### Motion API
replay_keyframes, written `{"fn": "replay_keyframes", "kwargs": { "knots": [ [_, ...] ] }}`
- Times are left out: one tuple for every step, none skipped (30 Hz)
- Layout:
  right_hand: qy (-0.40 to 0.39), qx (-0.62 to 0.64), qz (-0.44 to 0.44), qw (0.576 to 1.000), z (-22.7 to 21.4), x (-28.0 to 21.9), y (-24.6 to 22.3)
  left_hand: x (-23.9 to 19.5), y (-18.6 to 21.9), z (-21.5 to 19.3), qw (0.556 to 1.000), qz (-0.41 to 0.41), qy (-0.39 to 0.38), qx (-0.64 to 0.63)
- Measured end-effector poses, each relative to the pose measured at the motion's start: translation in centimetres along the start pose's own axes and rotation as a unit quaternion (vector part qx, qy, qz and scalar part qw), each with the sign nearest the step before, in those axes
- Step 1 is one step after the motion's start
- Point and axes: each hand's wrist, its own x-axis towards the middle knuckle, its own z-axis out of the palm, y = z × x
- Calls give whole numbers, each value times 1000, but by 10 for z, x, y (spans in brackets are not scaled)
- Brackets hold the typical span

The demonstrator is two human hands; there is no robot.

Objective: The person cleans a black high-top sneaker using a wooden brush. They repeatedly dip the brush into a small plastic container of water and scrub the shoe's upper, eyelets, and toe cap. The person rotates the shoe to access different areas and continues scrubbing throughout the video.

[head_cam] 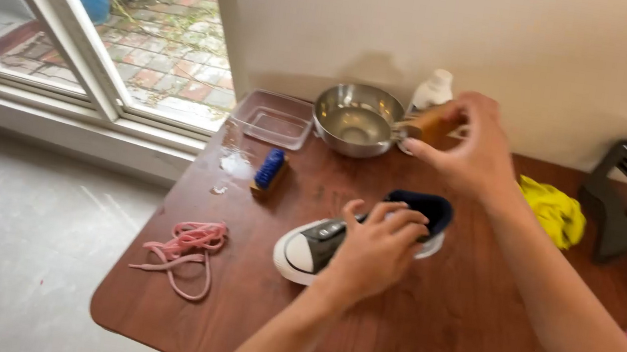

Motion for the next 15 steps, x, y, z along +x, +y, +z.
{"fn": "replay_keyframes", "kwargs": {
  "knots": [
    [-2,4,-7,1000,22,19,-9,-1,1,0,1000,-2,4,7],
    [-46,-12,-35,998,44,37,-19,-1,2,1,1000,6,26,6],
    [-90,-27,-62,994,68,55,-29,-2,3,2,999,14,46,5],
    [-94,-23,-69,993,90,69,-42,-1,8,-5,999,10,49,12],
    [-163,-55,-16,985,112,82,-56,0,12,-11,998,3,54,14],
    [-232,-88,36,968,134,95,-70,1,15,-16,998,-4,59,16],
    [-235,-84,31,968,159,103,-69,-6,13,-5,998,-7,59,23],
    [-244,-115,49,962,184,112,-69,-12,11,7,999,-23,45,7],
    [-253,-148,66,954,209,121,-70,-17,9,19,999,-40,32,-9],
    [-257,-145,60,954,224,122,-68,-26,-3,29,998,-44,34,-3],
    [-244,-149,51,957,239,121,-66,-36,-2,40,998,-48,32,4],
    [-231,-153,42,960,255,120,-64,-46,9,50,998,-51,29,11],
    [-235,-150,39,959,267,123,-60,-57,8,62,998,-56,27,16],
    [-262,-189,53,945,280,125,-57,-64,10,73,998,-60,25,21],
    [-288,-230,67,927,291,126,-51,-68,17,85,997,-65,23,24]
  ]
}}
